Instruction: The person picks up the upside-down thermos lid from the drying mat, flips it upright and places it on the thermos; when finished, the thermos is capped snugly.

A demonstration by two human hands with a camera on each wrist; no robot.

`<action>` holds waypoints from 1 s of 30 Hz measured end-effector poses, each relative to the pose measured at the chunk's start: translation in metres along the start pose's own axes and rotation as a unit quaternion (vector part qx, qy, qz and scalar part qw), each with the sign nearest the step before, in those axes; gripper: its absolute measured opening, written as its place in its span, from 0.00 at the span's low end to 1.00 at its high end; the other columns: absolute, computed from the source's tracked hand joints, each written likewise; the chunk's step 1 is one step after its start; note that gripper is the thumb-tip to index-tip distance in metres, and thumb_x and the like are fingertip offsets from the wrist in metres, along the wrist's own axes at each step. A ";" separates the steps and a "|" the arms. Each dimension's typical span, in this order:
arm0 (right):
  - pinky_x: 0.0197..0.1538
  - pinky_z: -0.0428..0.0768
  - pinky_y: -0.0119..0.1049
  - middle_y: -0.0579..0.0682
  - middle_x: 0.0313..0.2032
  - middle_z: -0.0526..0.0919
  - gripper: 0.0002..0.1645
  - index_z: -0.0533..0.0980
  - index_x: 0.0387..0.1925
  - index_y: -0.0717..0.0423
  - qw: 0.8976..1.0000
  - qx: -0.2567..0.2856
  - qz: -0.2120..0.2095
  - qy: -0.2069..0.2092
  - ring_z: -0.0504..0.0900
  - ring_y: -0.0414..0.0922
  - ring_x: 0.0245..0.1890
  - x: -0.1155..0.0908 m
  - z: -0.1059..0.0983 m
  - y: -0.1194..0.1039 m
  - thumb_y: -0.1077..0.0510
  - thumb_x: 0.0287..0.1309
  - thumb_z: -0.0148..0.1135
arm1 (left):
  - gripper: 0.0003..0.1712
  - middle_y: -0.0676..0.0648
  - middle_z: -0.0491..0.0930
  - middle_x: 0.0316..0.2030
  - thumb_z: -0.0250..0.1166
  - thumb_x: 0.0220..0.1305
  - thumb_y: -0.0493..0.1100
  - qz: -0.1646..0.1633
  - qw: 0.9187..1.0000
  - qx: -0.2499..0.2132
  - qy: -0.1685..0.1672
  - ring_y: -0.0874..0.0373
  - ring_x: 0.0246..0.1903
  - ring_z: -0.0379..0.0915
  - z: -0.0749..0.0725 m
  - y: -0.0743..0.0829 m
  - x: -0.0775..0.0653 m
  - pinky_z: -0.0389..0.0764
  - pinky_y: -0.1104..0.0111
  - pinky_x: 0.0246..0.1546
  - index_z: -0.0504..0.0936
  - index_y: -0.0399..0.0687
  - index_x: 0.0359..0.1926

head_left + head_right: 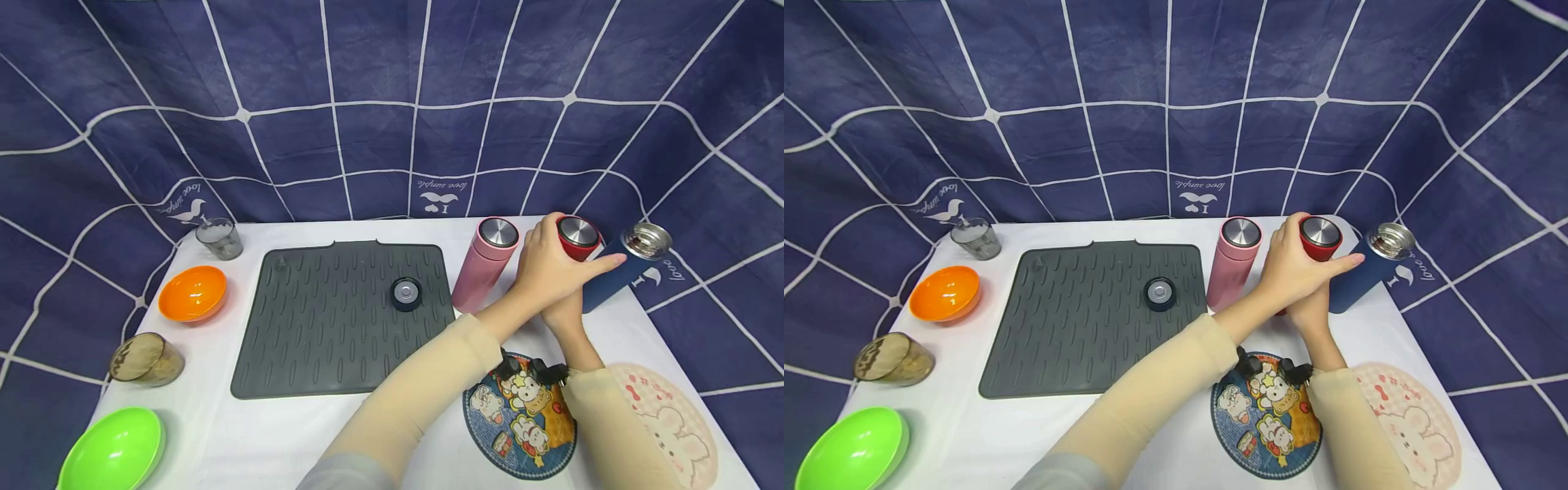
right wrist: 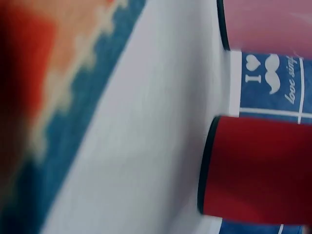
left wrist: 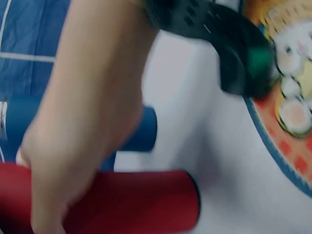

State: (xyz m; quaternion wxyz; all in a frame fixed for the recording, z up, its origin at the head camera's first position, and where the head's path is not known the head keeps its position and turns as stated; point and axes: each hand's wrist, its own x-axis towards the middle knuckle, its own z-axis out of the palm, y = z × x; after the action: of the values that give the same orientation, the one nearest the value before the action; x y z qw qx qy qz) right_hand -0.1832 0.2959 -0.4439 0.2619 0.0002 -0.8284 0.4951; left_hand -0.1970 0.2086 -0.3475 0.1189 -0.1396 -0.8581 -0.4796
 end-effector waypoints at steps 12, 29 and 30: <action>0.56 0.63 0.21 0.44 0.53 0.74 0.41 0.61 0.63 0.55 1.000 -0.005 0.024 -0.003 0.69 0.33 0.54 0.004 -0.006 0.000 0.63 0.47 0.67 | 0.37 0.66 0.79 0.40 0.74 0.39 0.63 -0.005 1.000 -0.003 -0.004 0.75 0.37 0.74 0.003 -0.002 0.010 0.69 0.85 0.33 0.72 0.63 0.52; 0.54 0.61 0.17 0.28 0.47 0.67 0.42 0.61 0.62 0.61 0.996 0.065 0.053 0.006 0.66 0.25 0.49 -0.012 -0.001 -0.016 0.71 0.44 0.65 | 0.36 0.64 0.76 0.44 0.73 0.42 0.63 -0.014 0.996 -0.034 0.079 0.73 0.45 0.73 0.011 0.001 -0.007 0.71 0.83 0.39 0.69 0.64 0.53; 0.54 0.61 0.18 0.29 0.48 0.68 0.42 0.61 0.62 0.62 0.997 0.064 0.046 0.013 0.66 0.25 0.50 -0.012 0.000 -0.015 0.71 0.43 0.66 | 0.35 0.64 0.76 0.43 0.72 0.42 0.63 -0.015 0.996 -0.029 0.078 0.73 0.44 0.74 0.010 0.001 -0.007 0.71 0.82 0.38 0.70 0.65 0.52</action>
State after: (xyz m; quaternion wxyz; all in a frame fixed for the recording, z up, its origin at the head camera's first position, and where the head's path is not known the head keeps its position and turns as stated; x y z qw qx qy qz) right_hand -0.1694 0.2851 -0.4371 0.2489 -0.0269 -0.7905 0.5589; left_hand -0.1910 0.2171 -0.3544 0.1744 -0.0920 -0.8341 -0.5151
